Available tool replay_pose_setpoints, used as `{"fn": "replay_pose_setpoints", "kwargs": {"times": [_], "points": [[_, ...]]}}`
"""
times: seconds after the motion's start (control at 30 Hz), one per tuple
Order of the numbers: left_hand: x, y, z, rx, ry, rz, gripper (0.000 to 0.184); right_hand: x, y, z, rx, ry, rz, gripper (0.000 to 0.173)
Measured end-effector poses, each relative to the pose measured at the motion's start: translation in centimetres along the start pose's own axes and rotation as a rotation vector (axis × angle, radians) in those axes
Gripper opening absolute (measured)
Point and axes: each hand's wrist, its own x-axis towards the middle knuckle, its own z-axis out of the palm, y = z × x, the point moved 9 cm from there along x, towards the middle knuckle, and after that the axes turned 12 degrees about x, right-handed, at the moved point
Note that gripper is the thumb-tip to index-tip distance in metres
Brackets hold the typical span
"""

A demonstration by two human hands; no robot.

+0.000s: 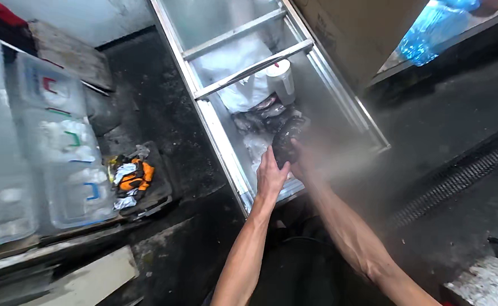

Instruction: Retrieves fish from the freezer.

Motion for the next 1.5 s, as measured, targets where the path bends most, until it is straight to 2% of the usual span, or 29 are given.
{"fn": "replay_pose_setpoints", "kwargs": {"times": [0.17, 0.33, 0.73, 0.87, 1.07, 1.2, 1.33, 1.4, 1.5], "points": [[-1.4, 0.4, 0.0, 0.190, 0.013, 0.010, 0.083, -2.4, 0.7, -0.3, -0.053, 0.072, -0.034, 0.053], [-2.2, 0.2, -1.1, 0.261, 0.005, -0.011, 0.086, -3.8, 1.0, 0.6, -0.103, 0.066, -0.079, 0.056], [-2.9, -1.6, -3.6, 0.191, -0.067, -0.034, 0.079, -4.9, 2.8, 2.7, -0.179, -0.005, -0.076, 0.056], [-2.9, -3.9, -3.5, 0.044, -0.206, 0.009, 0.074, -5.9, 2.8, 3.0, -0.271, -0.028, -0.087, 0.057], [-3.0, -7.0, -2.6, -0.129, -0.225, 0.054, 0.075, -6.4, 4.5, 2.9, -0.274, 0.006, -0.073, 0.060], [-2.3, -6.4, -2.4, -0.131, -0.295, 0.082, 0.090, -4.5, 5.1, 1.7, -0.081, 0.080, -0.043, 0.048], [-0.6, -6.4, -3.3, -0.172, -0.302, 0.109, 0.089, -2.2, 4.4, -0.5, 0.113, 0.159, -0.002, 0.042], [0.6, -8.0, -4.0, -0.171, -0.240, 0.119, 0.085, -0.3, 3.5, -1.1, 0.138, 0.199, -0.022, 0.042], [0.8, -12.4, -5.0, -0.170, -0.146, 0.022, 0.079, 4.0, 1.7, -0.5, 0.152, 0.218, -0.069, 0.044]]}}
